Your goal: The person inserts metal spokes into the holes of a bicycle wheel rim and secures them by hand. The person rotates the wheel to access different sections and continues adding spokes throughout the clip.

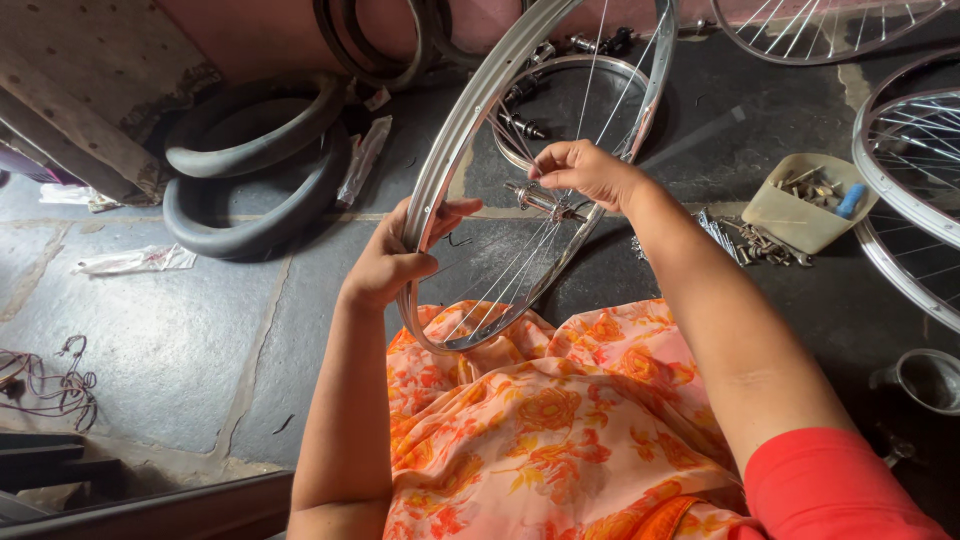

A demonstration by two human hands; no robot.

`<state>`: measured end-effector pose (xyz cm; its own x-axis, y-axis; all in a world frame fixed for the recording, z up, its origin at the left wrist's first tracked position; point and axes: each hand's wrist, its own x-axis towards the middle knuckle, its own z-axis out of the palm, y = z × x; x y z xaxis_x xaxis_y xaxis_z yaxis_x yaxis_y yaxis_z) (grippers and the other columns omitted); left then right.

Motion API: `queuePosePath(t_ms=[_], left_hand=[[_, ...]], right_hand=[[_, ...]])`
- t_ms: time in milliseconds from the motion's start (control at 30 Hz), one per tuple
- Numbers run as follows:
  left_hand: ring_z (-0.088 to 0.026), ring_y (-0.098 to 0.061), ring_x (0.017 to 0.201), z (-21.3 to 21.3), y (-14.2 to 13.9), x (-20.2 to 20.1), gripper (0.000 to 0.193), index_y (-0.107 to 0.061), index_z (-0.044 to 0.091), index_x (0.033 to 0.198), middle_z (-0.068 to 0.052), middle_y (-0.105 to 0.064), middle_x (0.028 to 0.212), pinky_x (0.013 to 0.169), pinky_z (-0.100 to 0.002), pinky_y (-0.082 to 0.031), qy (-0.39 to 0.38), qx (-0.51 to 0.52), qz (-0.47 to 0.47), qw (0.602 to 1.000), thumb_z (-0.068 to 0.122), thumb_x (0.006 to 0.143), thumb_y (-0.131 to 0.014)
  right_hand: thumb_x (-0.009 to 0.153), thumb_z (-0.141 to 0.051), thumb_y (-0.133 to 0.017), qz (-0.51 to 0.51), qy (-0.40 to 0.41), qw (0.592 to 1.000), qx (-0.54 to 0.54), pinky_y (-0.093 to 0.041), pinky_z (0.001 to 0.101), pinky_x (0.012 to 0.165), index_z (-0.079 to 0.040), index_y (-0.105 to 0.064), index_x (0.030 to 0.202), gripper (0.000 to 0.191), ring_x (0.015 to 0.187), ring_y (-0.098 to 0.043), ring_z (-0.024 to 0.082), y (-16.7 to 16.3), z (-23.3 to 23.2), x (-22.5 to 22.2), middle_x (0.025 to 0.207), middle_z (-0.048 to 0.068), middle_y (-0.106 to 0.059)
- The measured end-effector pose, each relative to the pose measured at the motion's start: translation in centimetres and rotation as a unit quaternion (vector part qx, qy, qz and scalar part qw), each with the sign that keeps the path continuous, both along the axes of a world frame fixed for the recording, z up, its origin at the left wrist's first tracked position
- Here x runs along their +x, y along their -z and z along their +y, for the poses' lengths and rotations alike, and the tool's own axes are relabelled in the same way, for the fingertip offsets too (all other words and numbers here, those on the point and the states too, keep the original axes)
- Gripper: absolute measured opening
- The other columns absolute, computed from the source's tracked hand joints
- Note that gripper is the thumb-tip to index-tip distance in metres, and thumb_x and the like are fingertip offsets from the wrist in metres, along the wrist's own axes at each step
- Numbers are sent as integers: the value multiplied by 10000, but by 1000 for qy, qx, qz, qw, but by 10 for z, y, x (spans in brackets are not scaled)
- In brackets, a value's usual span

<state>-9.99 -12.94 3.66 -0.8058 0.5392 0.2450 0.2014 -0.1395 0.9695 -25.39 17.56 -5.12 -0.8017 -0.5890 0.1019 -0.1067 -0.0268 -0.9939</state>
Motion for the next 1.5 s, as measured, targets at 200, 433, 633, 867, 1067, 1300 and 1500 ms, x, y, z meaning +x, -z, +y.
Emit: queuePosePath(t_ms=[200,433,633,867,1067,1300,1500], left_hand=[[-319,-441,1521,0,3,0,765,-586,33,1315,-200,-574,1493,1340,-446,-193,-16,17,-13,1000,-66,558,-545],[-343,-442,1523,-2,9,-6,731,-556,36,1304,-215,-579,1484,1348,-463,-196,-31,41,-14,999,-81,582,-557],[-347,-441,1522,-2,11,-7,741,-553,52,1319,-222,-569,1488,1347,-484,-200,-27,70,-18,997,-90,592,-546],[-333,-429,1531,3,9,-5,714,-571,66,1299,-221,-567,1497,1351,-463,-188,-14,43,-7,999,-83,601,-553],[-328,-440,1536,6,8,-1,698,-594,80,1280,-206,-568,1517,1353,-475,-190,7,37,2,999,-73,600,-562],[-327,-441,1519,11,4,-1,746,-589,85,1308,-199,-573,1491,1346,-476,-166,-9,8,0,1000,-68,579,-555],[-323,-425,1552,13,8,-2,693,-560,49,1317,-208,-564,1532,1366,-468,-160,21,34,7,999,-88,637,-563]], right_hand=[[838,43,-672,142,59,983,103,-531,275,900,-49,-647,1208,382,1008,-660,122,12,-2,4,1055,22,-700],[974,40,-627,220,358,899,122,-604,220,795,-61,-646,1115,175,978,-682,115,46,0,22,1113,59,-690],[945,-18,-643,-118,492,850,-146,-559,247,639,-115,-570,1057,164,843,-624,120,90,-12,55,1041,56,-617],[973,-36,-739,296,494,816,53,-608,326,841,-108,-609,1198,270,994,-713,168,83,-17,43,1130,85,-693],[831,-97,-829,290,195,930,113,-513,399,1057,-63,-481,1405,672,1204,-650,280,28,-16,22,1257,150,-693],[717,-72,-851,321,157,926,123,-508,415,974,11,-466,1371,764,1151,-630,330,7,-14,24,1266,209,-643],[1021,-19,-685,551,310,767,107,-593,349,969,-46,-638,1189,176,1086,-708,279,33,-39,64,1173,147,-693]])
